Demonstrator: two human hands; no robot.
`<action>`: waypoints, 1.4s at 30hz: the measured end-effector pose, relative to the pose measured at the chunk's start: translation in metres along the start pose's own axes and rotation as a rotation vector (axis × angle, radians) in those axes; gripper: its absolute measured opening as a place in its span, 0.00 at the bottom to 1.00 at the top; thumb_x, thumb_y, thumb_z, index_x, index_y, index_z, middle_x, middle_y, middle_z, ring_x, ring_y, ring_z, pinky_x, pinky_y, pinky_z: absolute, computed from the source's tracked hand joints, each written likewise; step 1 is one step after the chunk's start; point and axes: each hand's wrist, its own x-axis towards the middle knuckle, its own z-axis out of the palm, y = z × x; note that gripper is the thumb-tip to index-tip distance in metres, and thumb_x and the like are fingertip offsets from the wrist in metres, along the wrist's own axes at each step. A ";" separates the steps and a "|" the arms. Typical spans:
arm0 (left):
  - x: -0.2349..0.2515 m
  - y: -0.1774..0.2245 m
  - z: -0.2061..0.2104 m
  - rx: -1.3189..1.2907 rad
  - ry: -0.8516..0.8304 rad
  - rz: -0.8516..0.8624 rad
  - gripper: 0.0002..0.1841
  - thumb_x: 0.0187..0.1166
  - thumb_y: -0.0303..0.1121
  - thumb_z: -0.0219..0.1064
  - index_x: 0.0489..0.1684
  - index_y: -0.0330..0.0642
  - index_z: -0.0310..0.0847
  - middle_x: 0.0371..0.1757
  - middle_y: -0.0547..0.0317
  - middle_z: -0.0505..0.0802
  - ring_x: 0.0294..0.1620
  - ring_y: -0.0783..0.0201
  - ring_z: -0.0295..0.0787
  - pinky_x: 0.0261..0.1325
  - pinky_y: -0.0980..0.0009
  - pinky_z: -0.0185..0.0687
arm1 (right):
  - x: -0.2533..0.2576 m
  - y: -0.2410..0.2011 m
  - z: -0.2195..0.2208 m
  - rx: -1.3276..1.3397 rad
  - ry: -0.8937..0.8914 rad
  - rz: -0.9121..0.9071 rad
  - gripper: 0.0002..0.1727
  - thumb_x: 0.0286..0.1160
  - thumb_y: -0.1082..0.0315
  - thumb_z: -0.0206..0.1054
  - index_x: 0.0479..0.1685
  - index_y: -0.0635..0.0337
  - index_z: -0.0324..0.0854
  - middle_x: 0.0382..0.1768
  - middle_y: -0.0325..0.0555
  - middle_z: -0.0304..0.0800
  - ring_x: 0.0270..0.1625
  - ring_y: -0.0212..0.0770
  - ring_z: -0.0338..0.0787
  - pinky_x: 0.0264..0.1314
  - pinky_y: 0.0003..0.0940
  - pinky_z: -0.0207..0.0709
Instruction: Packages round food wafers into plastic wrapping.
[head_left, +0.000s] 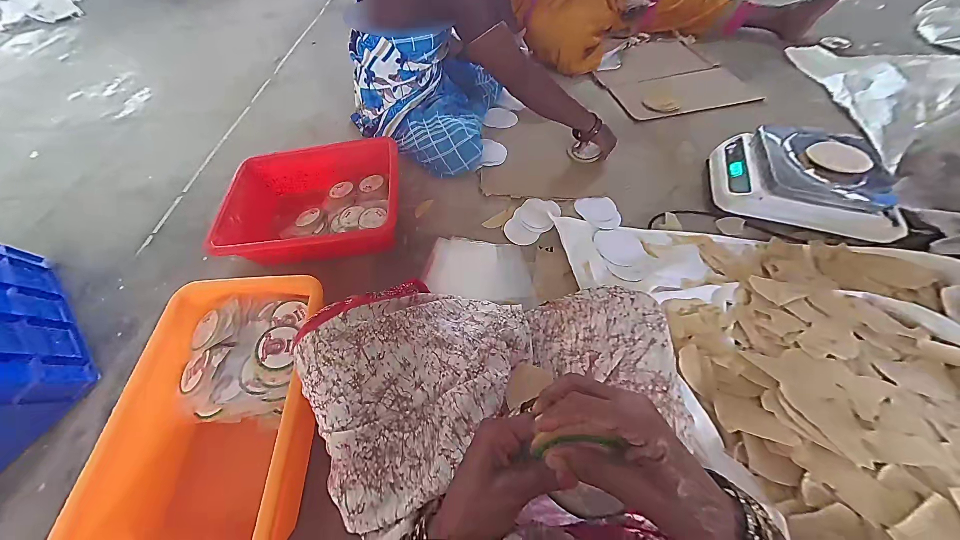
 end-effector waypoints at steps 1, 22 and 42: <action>-0.001 0.000 0.000 -0.006 0.003 -0.009 0.08 0.80 0.28 0.68 0.49 0.36 0.87 0.40 0.68 0.94 0.41 0.81 0.88 0.48 0.78 0.86 | -0.002 0.000 0.001 -0.004 -0.011 0.016 0.11 0.77 0.56 0.74 0.51 0.49 0.91 0.51 0.39 0.91 0.57 0.30 0.90 0.58 0.25 0.87; 0.003 0.025 -0.013 0.074 0.188 0.186 0.20 0.91 0.40 0.55 0.56 0.35 0.90 0.52 0.53 0.97 0.56 0.66 0.94 0.66 0.68 0.87 | -0.024 -0.004 -0.010 -0.036 0.216 0.145 0.04 0.73 0.62 0.75 0.41 0.48 0.91 0.37 0.30 0.94 0.39 0.22 0.91 0.45 0.18 0.87; 0.031 0.032 -0.063 -0.572 0.208 0.360 0.21 0.90 0.43 0.53 0.22 0.51 0.84 0.14 0.67 0.87 0.17 0.72 0.87 0.23 0.76 0.81 | 0.003 -0.014 0.018 -0.268 0.026 -0.050 0.12 0.84 0.60 0.67 0.43 0.59 0.90 0.40 0.47 0.95 0.53 0.31 0.90 0.60 0.24 0.80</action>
